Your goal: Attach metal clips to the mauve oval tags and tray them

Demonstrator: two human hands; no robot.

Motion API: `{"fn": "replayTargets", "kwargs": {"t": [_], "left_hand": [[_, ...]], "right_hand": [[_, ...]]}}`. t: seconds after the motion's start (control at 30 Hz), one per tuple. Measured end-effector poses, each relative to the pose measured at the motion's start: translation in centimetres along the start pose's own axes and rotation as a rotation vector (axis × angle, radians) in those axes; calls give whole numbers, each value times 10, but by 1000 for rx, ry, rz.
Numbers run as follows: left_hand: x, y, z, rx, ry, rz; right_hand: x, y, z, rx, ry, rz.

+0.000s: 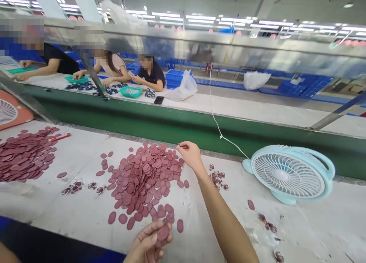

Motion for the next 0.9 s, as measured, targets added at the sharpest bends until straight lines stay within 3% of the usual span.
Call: {"fn": "replayTargets", "kwargs": {"t": [0.1, 0.2, 0.27, 0.33, 0.43, 0.57, 0.9], "left_hand": [[8, 5, 8, -27, -48, 8], [16, 5, 22, -19, 17, -8], [24, 4, 32, 9, 68, -44], [35, 4, 41, 56, 119, -76], [52, 3, 50, 122, 173, -107], [68, 4, 58, 118, 214, -126], [79, 6, 67, 149, 330, -91]], "right_hand": [[-19, -101, -21, 40, 224, 0], [-42, -197, -31, 113, 637, 167], [-55, -241, -30, 100, 741, 288], [-65, -268, -27, 17, 776, 367], [-76, -286, -22, -86, 778, 382], [-87, -295, -26, -126, 734, 366], [-96, -298, -43, -30, 806, 420]]}}
Point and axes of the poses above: each hand's wrist, its own y-axis towards the middle knuckle, its own z-axis out of the palm, x = y × z, the point moved 1 cm from there along y, towards the middle knuckle, and after that the axes turned 6 degrees about y, right-handed, at the moved point
